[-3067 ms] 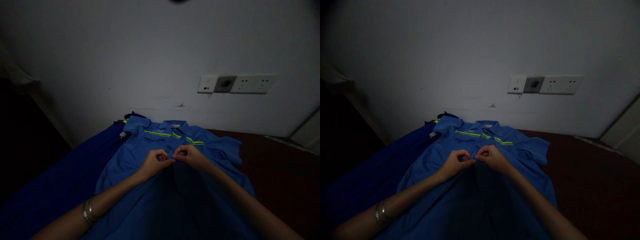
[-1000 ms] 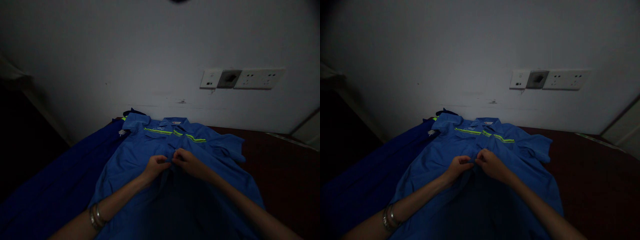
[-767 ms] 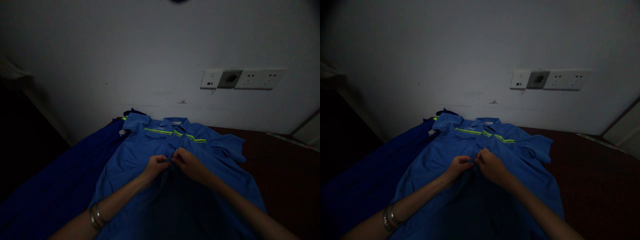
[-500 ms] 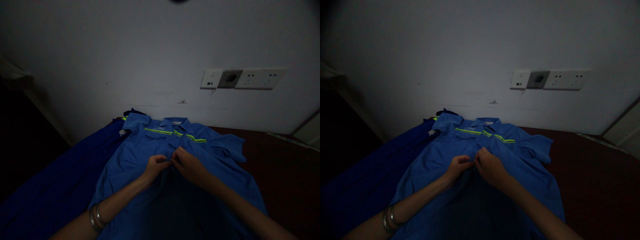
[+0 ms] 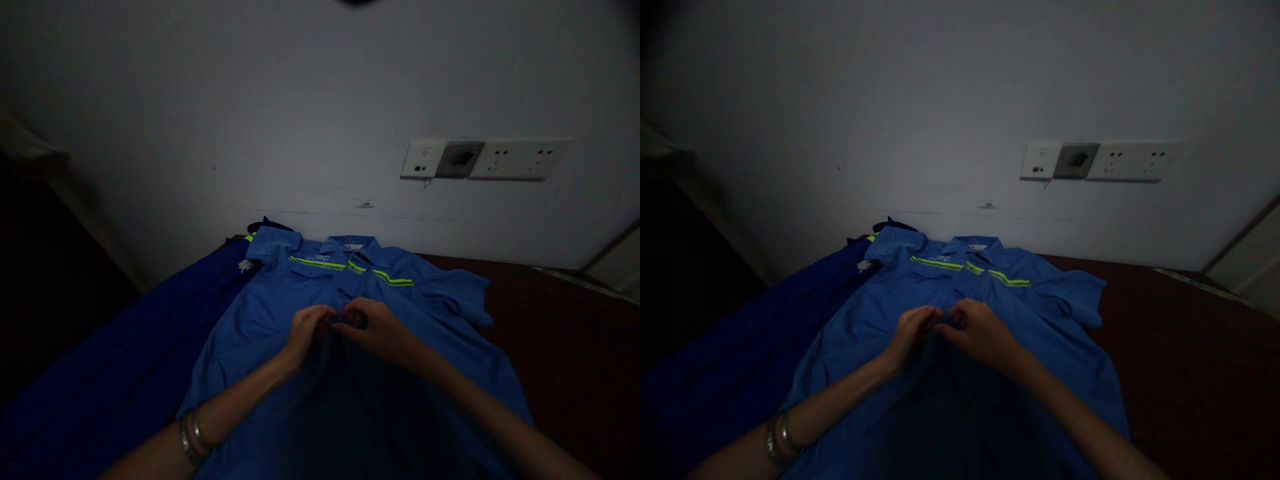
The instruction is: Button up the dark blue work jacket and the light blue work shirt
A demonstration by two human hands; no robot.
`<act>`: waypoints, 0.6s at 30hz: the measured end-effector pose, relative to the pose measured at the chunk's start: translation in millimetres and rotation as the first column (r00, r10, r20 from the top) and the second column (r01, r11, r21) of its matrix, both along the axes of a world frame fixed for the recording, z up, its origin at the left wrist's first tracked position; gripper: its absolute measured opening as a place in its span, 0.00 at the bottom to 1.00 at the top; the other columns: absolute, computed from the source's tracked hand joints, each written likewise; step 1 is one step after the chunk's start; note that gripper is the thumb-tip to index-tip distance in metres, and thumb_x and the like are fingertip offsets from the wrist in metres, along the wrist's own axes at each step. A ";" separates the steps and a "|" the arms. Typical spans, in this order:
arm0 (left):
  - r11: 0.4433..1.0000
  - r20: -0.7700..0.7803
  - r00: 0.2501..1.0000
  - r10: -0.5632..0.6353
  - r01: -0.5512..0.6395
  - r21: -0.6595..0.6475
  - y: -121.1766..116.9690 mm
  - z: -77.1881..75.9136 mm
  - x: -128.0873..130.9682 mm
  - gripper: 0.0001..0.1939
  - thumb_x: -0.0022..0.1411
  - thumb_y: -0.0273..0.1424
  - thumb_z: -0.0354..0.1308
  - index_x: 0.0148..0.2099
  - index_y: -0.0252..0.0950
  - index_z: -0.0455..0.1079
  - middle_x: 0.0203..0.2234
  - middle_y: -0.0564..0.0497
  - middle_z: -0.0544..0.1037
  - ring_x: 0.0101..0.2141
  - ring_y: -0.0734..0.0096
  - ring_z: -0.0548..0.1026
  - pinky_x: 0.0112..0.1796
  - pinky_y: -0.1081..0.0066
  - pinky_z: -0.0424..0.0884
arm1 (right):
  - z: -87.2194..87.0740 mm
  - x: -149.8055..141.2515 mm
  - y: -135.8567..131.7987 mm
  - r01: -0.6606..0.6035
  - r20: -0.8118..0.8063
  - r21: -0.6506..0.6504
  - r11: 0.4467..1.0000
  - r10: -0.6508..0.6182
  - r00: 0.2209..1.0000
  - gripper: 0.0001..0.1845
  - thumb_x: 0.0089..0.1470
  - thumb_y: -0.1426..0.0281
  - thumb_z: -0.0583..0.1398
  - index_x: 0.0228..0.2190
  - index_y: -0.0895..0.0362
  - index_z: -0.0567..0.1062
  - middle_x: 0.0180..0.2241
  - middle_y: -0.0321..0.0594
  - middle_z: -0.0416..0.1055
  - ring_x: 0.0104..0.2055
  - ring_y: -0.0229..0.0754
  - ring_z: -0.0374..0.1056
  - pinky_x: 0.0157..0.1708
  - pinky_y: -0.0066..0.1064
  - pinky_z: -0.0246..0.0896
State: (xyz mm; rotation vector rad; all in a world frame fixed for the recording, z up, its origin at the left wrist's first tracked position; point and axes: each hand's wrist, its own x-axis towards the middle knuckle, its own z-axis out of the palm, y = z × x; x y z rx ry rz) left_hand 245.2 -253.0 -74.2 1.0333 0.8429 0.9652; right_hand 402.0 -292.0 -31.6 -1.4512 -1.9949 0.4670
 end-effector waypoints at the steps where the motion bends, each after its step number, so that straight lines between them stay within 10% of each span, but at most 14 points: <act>1: 1.000 -0.019 1.000 -0.003 0.003 0.019 0.6 -0.7 -0.1 0.16 0.49 0.40 0.57 0.31 0.30 0.71 0.17 0.56 0.63 0.18 0.81 0.61 0.18 0.79 0.54 | -1.1 0.1 0.1 0.006 0.010 -0.004 1.000 -0.006 1.000 0.14 0.44 0.59 0.60 0.30 0.57 0.72 0.28 0.38 0.70 0.28 0.36 0.65 0.28 0.26 0.58; 8: 0.997 -0.126 0.991 -0.034 0.042 0.063 0.7 -0.5 -0.4 0.16 0.50 0.39 0.55 0.33 0.31 0.73 0.19 0.54 0.67 0.18 0.81 0.62 0.19 0.78 0.54 | -8.2 1.9 4.5 0.015 -0.002 -0.050 0.999 -0.015 1.000 0.09 0.43 0.76 0.55 0.28 0.58 0.73 0.26 0.37 0.71 0.27 0.35 0.66 0.27 0.24 0.57; 18: 0.950 -0.233 0.969 0.080 -0.003 0.313 -4.5 4.0 1.6 0.10 0.45 0.34 0.61 0.26 0.32 0.67 0.17 0.55 0.66 0.20 0.80 0.62 0.21 0.79 0.56 | -2.2 9.5 7.5 0.059 -0.074 -0.154 0.986 -0.071 0.995 0.11 0.45 0.74 0.53 0.31 0.59 0.74 0.24 0.37 0.73 0.22 0.36 0.67 0.23 0.25 0.62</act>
